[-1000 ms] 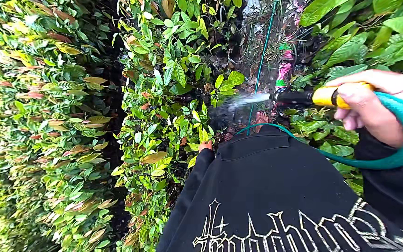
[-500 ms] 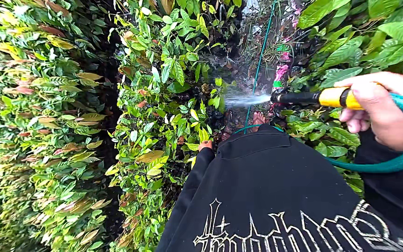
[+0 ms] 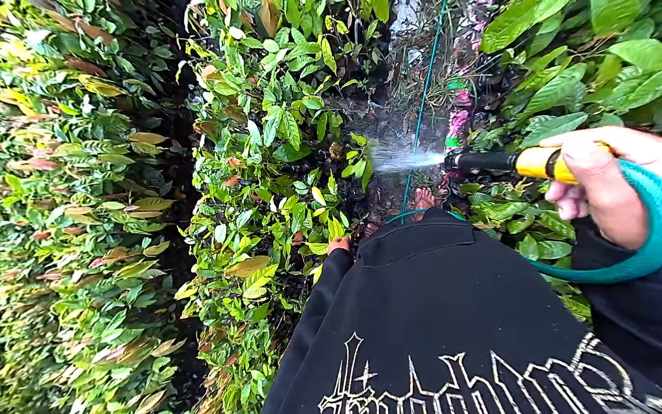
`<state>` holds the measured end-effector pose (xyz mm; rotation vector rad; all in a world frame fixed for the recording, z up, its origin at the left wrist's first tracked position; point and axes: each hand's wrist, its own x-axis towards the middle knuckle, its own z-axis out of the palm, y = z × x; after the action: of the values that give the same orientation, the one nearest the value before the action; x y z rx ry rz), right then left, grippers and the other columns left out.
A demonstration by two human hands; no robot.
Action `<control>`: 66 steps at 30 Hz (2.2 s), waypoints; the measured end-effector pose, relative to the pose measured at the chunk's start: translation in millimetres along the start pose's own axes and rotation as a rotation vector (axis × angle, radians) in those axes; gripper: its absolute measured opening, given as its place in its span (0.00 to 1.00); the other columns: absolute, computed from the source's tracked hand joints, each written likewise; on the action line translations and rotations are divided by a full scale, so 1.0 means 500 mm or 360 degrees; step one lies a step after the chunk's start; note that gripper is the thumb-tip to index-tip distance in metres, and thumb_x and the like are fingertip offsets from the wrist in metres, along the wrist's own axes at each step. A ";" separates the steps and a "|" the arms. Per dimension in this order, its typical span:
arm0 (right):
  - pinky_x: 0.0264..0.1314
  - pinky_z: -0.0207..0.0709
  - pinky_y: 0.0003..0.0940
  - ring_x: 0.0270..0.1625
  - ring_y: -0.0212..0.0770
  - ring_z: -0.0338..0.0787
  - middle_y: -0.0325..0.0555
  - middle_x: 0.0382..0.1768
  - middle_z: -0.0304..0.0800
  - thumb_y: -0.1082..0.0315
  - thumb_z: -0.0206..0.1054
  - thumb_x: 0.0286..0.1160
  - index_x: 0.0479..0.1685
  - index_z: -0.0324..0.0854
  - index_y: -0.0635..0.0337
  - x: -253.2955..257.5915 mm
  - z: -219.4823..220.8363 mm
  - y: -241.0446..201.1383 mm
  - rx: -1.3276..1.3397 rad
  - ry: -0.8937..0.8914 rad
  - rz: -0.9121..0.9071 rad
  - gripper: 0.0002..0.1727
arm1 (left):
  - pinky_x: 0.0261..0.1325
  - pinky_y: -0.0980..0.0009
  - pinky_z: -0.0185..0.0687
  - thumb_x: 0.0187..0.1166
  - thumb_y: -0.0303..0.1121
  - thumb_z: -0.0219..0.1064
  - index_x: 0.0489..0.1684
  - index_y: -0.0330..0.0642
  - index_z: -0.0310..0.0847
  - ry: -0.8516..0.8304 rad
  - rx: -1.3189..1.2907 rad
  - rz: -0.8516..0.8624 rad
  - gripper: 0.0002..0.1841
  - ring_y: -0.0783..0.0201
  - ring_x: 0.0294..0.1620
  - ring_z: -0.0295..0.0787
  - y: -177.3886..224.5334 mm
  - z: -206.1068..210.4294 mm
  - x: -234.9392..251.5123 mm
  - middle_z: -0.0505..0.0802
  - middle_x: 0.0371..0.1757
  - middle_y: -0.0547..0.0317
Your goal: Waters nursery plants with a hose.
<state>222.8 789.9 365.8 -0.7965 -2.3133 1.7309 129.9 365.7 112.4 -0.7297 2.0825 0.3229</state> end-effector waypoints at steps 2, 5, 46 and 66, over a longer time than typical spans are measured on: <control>0.10 0.77 0.25 0.12 0.28 0.81 0.36 0.23 0.87 0.47 0.58 0.88 0.63 0.84 0.53 0.003 0.007 -0.001 -0.0010 0.0078 -0.0001 0.22 | 0.82 0.46 0.70 0.89 0.46 0.62 0.70 0.43 0.85 0.0005 -0.0005 -0.0007 0.21 0.48 0.79 0.81 -0.001 0.001 0.008 0.88 0.72 0.43; 0.10 0.77 0.25 0.12 0.29 0.81 0.36 0.23 0.88 0.47 0.58 0.88 0.64 0.84 0.54 0.007 0.009 0.001 -0.0026 0.0091 -0.0033 0.23 | 0.82 0.46 0.70 0.89 0.46 0.62 0.69 0.44 0.86 0.0009 0.0022 -0.0012 0.21 0.48 0.79 0.81 -0.004 0.004 0.020 0.89 0.72 0.44; 0.11 0.78 0.27 0.12 0.30 0.82 0.36 0.23 0.88 0.45 0.58 0.86 0.65 0.84 0.52 0.048 0.020 0.001 -0.0021 0.0068 -0.0124 0.24 | 0.83 0.47 0.68 0.91 0.46 0.59 0.70 0.41 0.85 -0.0059 0.0062 0.0021 0.22 0.49 0.80 0.79 0.038 -0.012 0.021 0.87 0.74 0.44; 0.14 0.79 0.31 0.15 0.30 0.84 0.38 0.27 0.90 0.46 0.60 0.85 0.63 0.87 0.51 0.095 0.066 -0.053 -0.0238 -0.0079 -0.0273 0.22 | 0.83 0.46 0.68 0.90 0.46 0.61 0.70 0.41 0.85 -0.0074 -0.0018 0.0005 0.22 0.47 0.80 0.79 0.016 0.004 0.023 0.87 0.74 0.41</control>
<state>160.0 780.2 370.5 -0.5630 -2.4851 1.5386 121.4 368.4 101.4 -0.7191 2.0401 0.3508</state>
